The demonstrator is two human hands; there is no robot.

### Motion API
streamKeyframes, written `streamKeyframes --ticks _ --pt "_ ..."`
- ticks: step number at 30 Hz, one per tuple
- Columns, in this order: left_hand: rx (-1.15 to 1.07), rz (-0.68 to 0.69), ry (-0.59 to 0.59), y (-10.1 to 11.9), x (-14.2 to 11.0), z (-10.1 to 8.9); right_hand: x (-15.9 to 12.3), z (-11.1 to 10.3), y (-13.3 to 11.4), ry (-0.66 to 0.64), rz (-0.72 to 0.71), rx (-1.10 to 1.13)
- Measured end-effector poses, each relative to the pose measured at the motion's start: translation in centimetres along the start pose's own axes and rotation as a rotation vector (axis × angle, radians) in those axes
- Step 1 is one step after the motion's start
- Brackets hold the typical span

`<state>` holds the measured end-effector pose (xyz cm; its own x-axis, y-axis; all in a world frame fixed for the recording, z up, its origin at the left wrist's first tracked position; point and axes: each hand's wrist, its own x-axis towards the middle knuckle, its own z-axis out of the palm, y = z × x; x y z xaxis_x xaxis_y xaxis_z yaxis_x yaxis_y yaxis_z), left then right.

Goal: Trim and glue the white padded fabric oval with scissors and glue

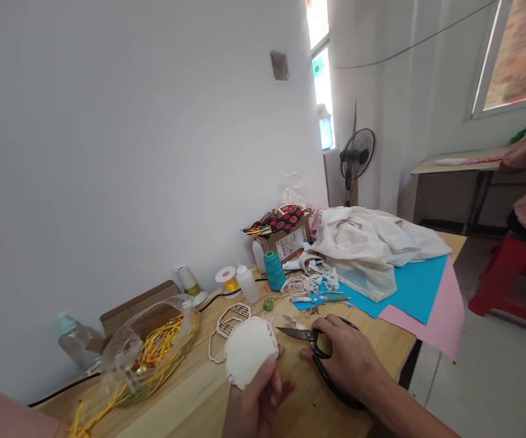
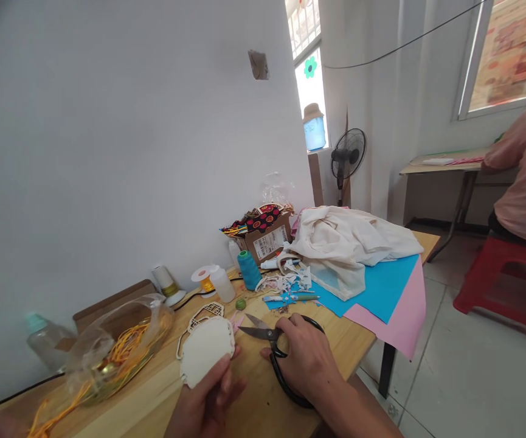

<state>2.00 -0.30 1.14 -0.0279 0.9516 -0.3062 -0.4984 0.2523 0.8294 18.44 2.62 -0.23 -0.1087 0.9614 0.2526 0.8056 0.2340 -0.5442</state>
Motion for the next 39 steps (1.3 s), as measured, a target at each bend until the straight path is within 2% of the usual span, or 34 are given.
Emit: streamKeyframes --ticks 4,10,17,24,32,37,39 --pt "-0.03 0.083 0.01 0.02 0.23 -0.04 -0.49 -0.08 -0.22 -0.035 -0.097 0.098" --pt "-0.054 0.11 -0.018 -0.17 0.12 0.11 -0.61 -0.11 -0.48 -0.061 -0.112 0.092" --pt "0.001 0.059 -0.009 -0.26 -0.1 0.21 0.07 0.11 -0.05 -0.001 0.014 0.004" --pt "0.016 0.132 -0.022 -0.25 0.2 -0.24 -0.65 -0.07 -0.26 -0.056 -0.105 0.092" --pt "0.017 0.108 0.004 -0.08 0.02 -0.08 -0.34 0.04 -0.37 -0.075 -0.091 0.056" --pt "0.059 0.061 -0.003 -0.23 -0.36 0.35 0.08 0.27 0.09 0.029 0.056 -0.051" --pt "0.042 0.061 0.002 -0.27 -0.3 0.33 0.08 0.32 0.18 0.043 0.037 -0.027"
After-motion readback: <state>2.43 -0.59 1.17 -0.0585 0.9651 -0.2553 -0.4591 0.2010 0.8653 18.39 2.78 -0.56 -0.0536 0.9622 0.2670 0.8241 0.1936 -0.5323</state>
